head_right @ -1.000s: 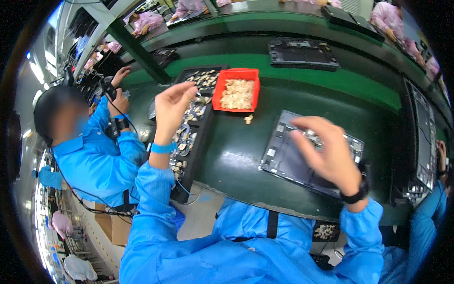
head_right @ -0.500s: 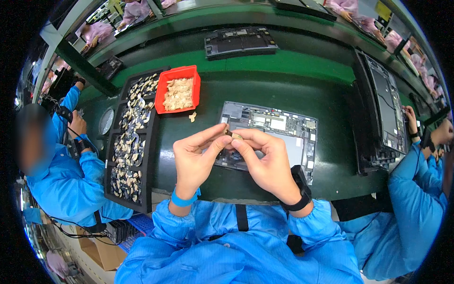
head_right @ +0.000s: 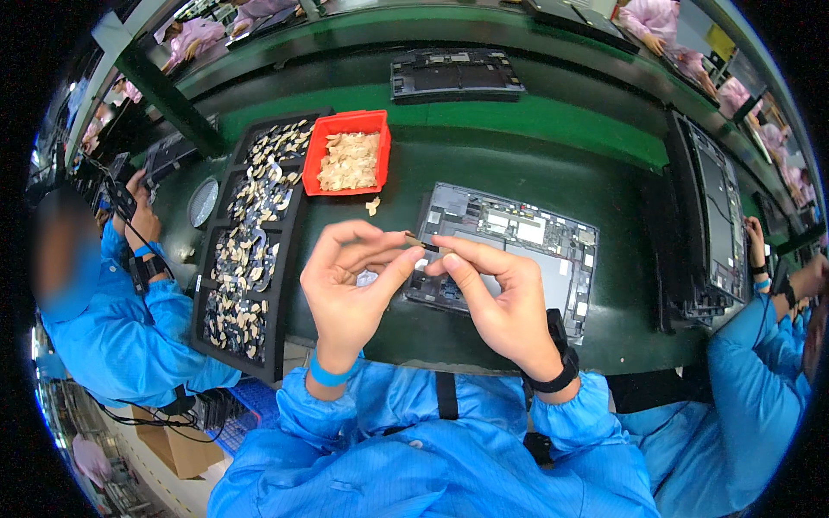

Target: Assembling components and cables within an electronic device on a manufacturing assembly line.

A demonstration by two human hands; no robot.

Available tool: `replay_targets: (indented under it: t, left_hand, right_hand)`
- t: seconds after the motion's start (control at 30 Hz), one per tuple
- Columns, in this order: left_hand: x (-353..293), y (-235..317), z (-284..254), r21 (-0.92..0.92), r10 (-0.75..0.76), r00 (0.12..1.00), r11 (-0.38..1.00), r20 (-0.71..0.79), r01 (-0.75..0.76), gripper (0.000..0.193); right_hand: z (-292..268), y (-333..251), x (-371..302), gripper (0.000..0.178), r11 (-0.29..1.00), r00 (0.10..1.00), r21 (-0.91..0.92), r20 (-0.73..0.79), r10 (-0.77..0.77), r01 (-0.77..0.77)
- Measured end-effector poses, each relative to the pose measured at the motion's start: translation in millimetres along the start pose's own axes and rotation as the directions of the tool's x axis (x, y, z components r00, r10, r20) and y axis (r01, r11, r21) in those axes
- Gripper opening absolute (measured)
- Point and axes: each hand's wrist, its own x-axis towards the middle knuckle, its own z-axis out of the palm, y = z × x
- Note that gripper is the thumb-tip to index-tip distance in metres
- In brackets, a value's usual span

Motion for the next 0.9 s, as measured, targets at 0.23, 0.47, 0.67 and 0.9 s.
replay_targets:
  t: [0.23, 0.47, 0.67, 0.9]
  left_hand:
    - [-1, -12, -11, 0.080, 0.070, 0.990, 0.994, 0.120, -0.080, 0.022]
    - [12, -5, -26, 0.216, 0.369, 0.886, 0.875, 0.282, -0.433, 0.010]
    - [41, 7, -32, 0.388, 0.525, 0.795, 0.694, 0.304, -0.606, 0.008]
    - [72, -11, -31, 0.525, 0.521, 0.853, 0.722, 0.015, -0.450, 0.022]
  right_hand:
    - [8, 4, 1, 0.024, 0.997, 0.999, 0.070, 0.051, -0.015, 0.011]
    - [0, 3, 4, 0.019, 0.984, 0.982, 0.169, 0.190, 0.019, -0.052]
    - [3, -5, 14, 0.025, 0.944, 0.971, 0.251, 0.168, 0.173, -0.212]
    - [-5, 14, 32, 0.027, 0.973, 0.983, 0.142, 0.005, 0.182, -0.181]
